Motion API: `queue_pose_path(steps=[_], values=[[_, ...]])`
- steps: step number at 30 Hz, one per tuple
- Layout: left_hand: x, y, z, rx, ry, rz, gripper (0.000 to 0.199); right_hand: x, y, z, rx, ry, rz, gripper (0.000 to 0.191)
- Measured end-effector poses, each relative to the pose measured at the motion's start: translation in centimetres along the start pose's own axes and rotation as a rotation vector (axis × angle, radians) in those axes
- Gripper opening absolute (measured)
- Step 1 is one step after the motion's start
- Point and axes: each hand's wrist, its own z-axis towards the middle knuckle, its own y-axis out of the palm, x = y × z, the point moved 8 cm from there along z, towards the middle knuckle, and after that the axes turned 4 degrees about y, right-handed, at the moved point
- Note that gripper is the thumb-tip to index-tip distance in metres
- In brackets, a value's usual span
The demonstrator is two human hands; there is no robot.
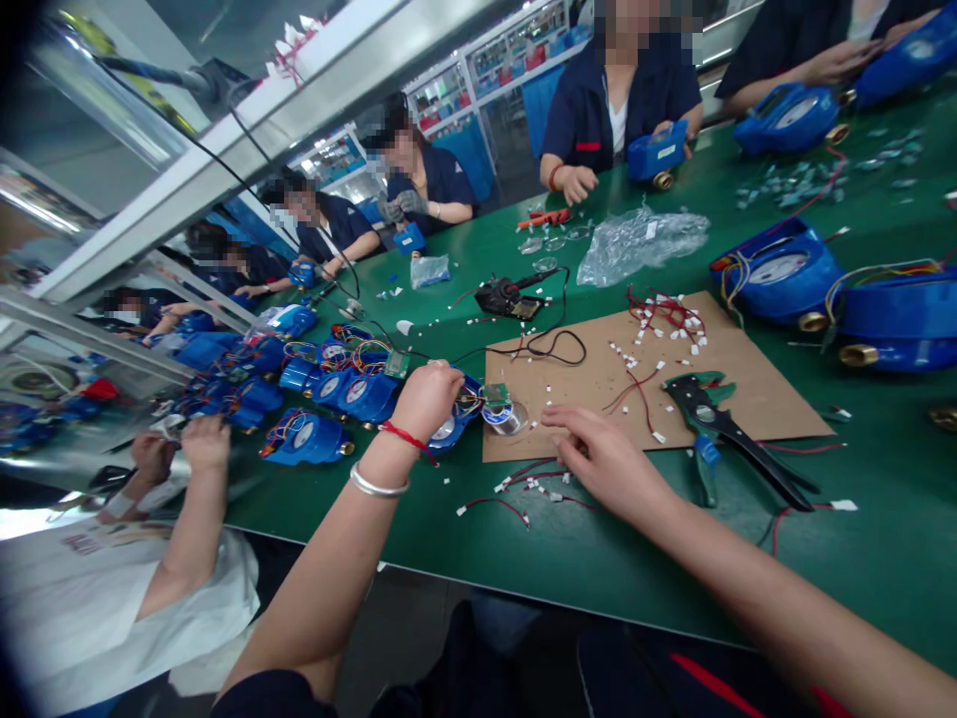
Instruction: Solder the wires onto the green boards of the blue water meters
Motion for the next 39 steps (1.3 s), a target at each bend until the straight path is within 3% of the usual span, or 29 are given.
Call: queue_pose_path(steps=[4,9,12,15,19,23,27,32,39], values=[[0.4,0.4,0.1,-0.001,-0.079,0.073,0.025,-0.6,0.3,-0.5,-0.003,-0.045,0.013,0.027],[0.2,0.9,0.4,0.076,-0.233,0.093,0.029,0.2,0.3,-1.5,-0.046,0.005,0.018,0.028],[-0.7,1.0,0.1,0.15,-0.347,0.048,0.028,0.5,-0.1,-2.2,-0.046,0.022,0.016,0.028],[-1.6,1.0,0.0,0.213,-0.37,-0.08,0.029,0.7,-0.1,-2.0,-0.062,0.055,0.029,0.028],[-2.3,1.0,0.3,0.232,-0.325,-0.274,0.026,0.6,1.3,1.9,-0.032,0.018,0.011,0.034],[-2.8,1.0,0.3,0.194,-0.317,-0.352,0.024,0.3,4.8,8.4,-0.009,-0.137,-0.041,0.071],[-3.2,1.3,-0.1,0.15,-0.289,-0.378,0.016,1.2,7.7,12.3,-0.081,-0.171,-0.021,0.071],[-3.6,2.1,-0.6,0.156,-0.328,-0.41,0.017,1.4,7.4,12.2,-0.044,-0.215,-0.009,0.068],[-3.4,3.3,0.0,0.317,-0.488,-0.538,0.022,-0.5,7.2,10.5,-0.016,-0.312,-0.03,0.067]])
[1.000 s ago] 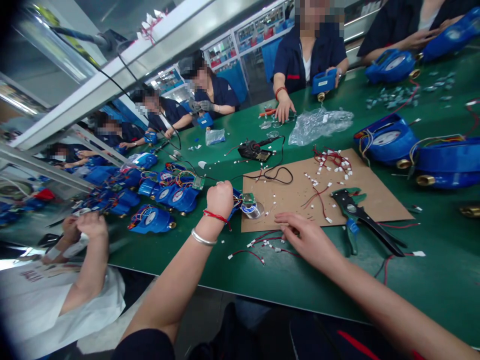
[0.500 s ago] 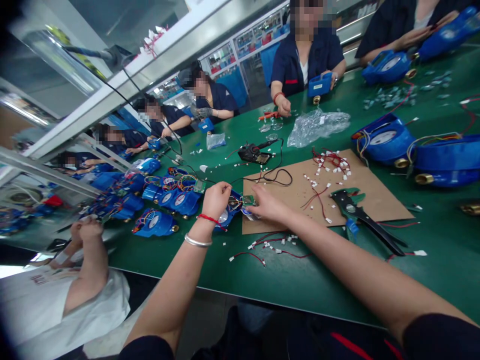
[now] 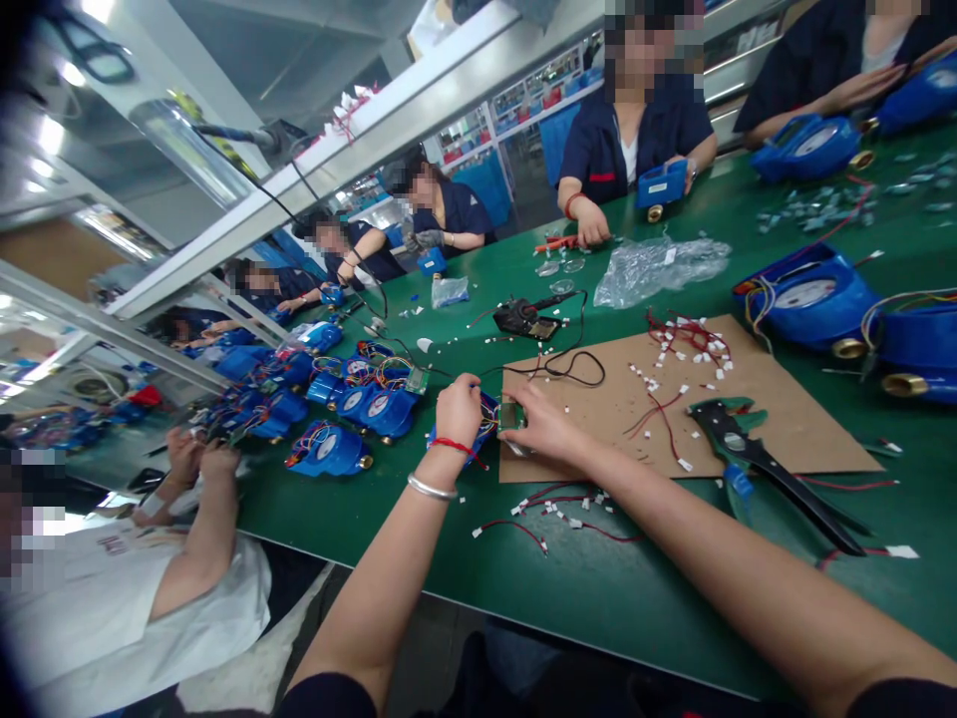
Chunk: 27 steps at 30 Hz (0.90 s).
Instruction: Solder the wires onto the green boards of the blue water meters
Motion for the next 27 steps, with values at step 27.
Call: queue_pose_path(steps=[27], values=[[5.6,-4.4,-6.0,-0.016,0.427,-0.171,0.02,-5.9,-5.8,-1.1,0.131,0.101,0.221,0.023]])
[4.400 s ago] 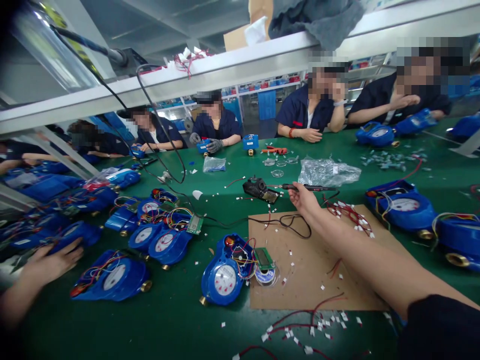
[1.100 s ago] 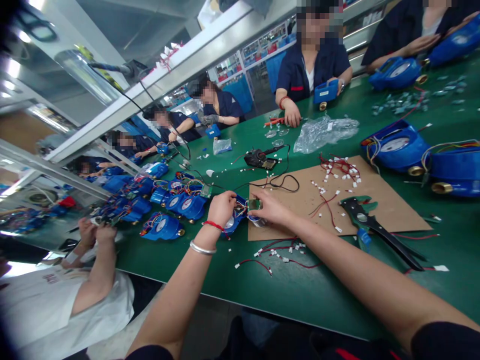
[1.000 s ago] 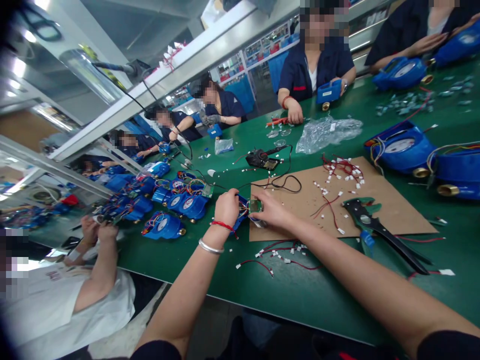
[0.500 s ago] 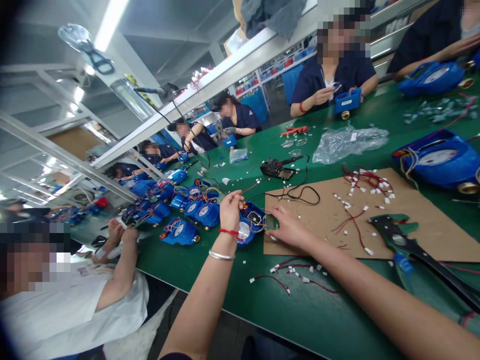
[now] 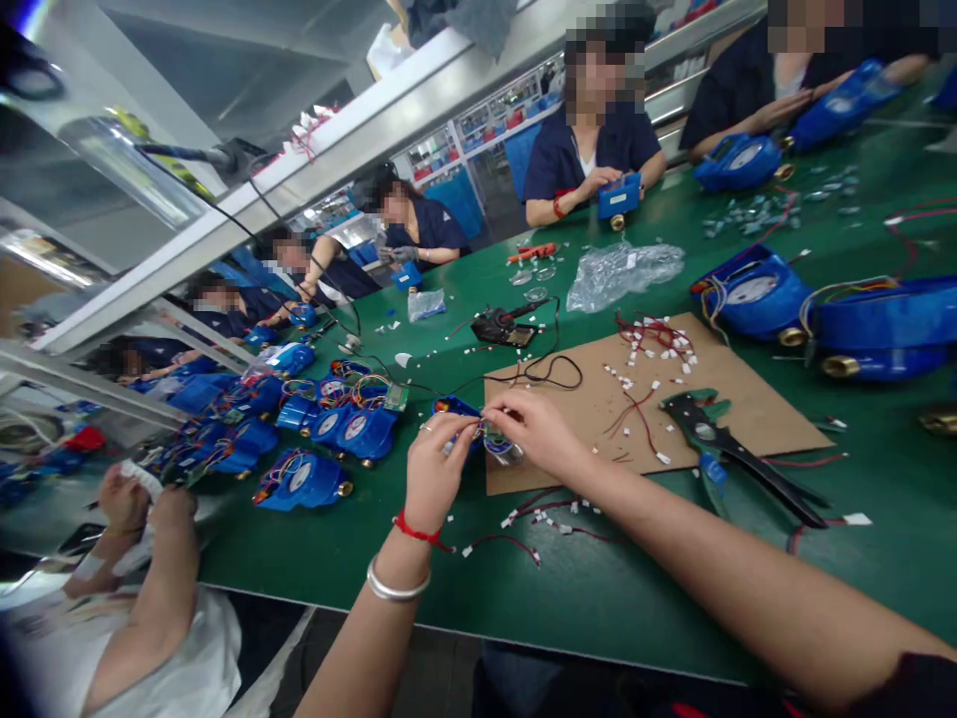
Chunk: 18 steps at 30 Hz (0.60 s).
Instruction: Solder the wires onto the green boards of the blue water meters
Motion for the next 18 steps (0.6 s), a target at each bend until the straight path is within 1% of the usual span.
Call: queue_pose_path(steps=[3,4,6,8,10,12,13,15,16,18], values=[[1.7,0.7,-0.1,-0.052,0.108,0.121,0.019,-1.3,-0.6,-0.7,0.001,-0.032,-0.073,0.02],[2.0,0.7,-0.1,-0.053,0.133,0.138,0.018,-1.4,-1.2,-1.2,0.001,-0.045,-0.086,0.019],[2.3,0.5,-0.1,-0.032,0.165,0.135,0.016,-0.5,-3.2,-2.7,0.02,-0.031,-0.171,0.029],[2.2,-0.1,-0.2,0.03,0.163,0.131,0.014,1.8,-6.0,-5.4,0.06,0.058,-0.383,0.043],[2.0,-0.8,-0.3,0.113,0.139,0.171,0.013,5.2,-9.1,-9.2,0.106,0.214,-0.672,0.059],[1.9,-1.2,-0.4,0.164,0.108,0.201,0.013,8.7,-12.0,-13.2,0.163,0.38,-0.9,0.074],[1.8,-1.2,-0.3,0.159,0.091,0.181,0.014,10.2,-13.0,-15.0,0.177,0.442,-0.965,0.079],[1.6,-0.7,0.0,0.093,0.048,0.084,0.017,12.6,-14.3,-17.3,0.154,0.491,-1.002,0.078],[1.4,-0.3,0.1,0.051,0.02,0.032,0.018,13.4,-14.9,-17.9,0.161,0.497,-0.993,0.076],[0.9,0.1,0.3,-0.01,-0.044,-0.026,0.02,14.0,-16.5,-18.2,0.195,0.504,-0.926,0.072]])
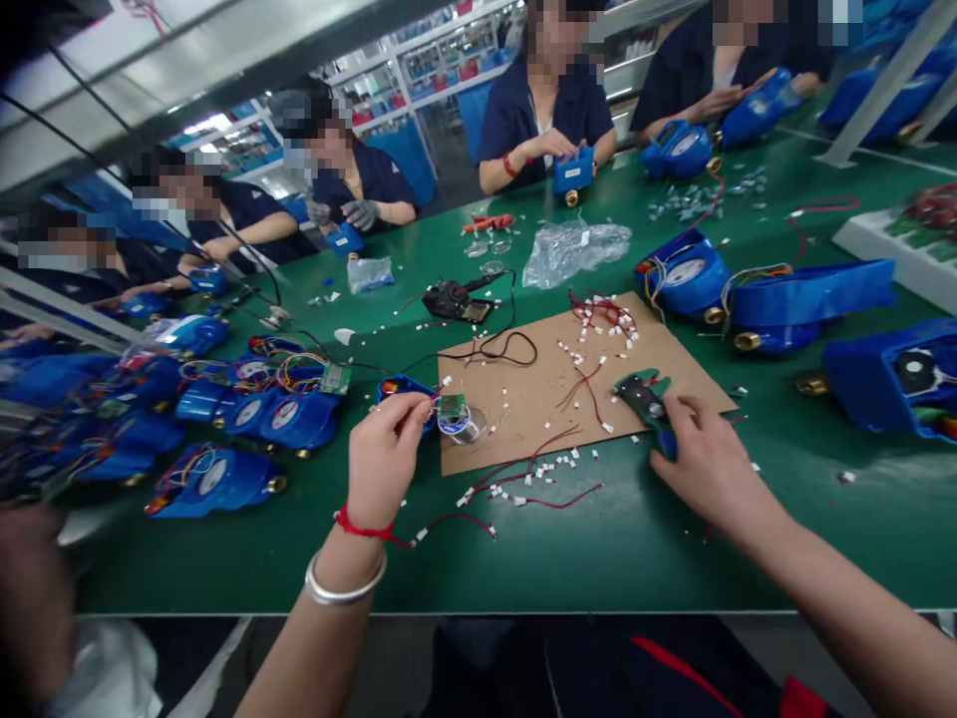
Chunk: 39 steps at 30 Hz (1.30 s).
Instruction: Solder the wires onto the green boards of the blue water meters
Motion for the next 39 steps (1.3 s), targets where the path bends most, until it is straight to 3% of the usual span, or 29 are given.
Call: queue_pose_path(steps=[3,6,8,10,12,15,17,20,25,28,35,39], values=[[-0.8,0.0,-0.1,-0.011,-0.086,-0.032,0.02,1.7,-1.6,1.3,-0.117,0.159,0.28,0.063],[-1.6,0.0,-0.5,0.006,-0.177,-0.118,0.017,1.0,-3.3,1.2,-0.253,0.419,0.76,0.052],[-2.0,0.3,-0.7,0.011,-0.23,-0.195,0.015,-2.3,-3.7,0.6,-0.338,0.443,1.061,0.047],[-2.2,0.7,-0.7,0.002,-0.26,-0.257,0.013,-7.8,-2.7,-0.6,-0.563,0.32,1.275,0.048],[-2.3,1.0,-0.7,-0.012,-0.281,-0.304,0.014,-13.0,-1.4,-1.7,-0.75,0.18,1.367,0.05],[-2.3,1.4,-0.7,-0.019,-0.317,-0.39,0.016,-18.9,-0.2,-2.0,-0.86,-0.047,1.399,0.05],[-2.3,1.4,-0.8,-0.022,-0.326,-0.438,0.016,-21.5,0.1,-1.4,-0.851,-0.183,1.27,0.041],[-2.1,1.6,-0.9,-0.047,-0.318,-0.463,0.016,-23.7,0.1,0.1,-0.734,-0.281,1.002,0.024],[-1.7,1.4,-0.8,-0.076,-0.274,-0.419,0.014,-25.6,-0.6,1.1,-0.515,-0.321,0.869,0.027],[-1.4,1.2,-0.8,-0.057,-0.247,-0.391,0.015,-25.6,-0.6,1.1,-0.452,-0.265,0.845,0.029],[-1.3,1.9,-1.0,-0.069,-0.228,-0.392,0.014,-25.3,0.2,1.1,-0.464,-0.199,0.708,0.032],[-1.3,2.2,-1.2,-0.073,-0.219,-0.412,0.014,-24.4,0.5,1.3,-0.459,-0.087,0.729,0.04]])
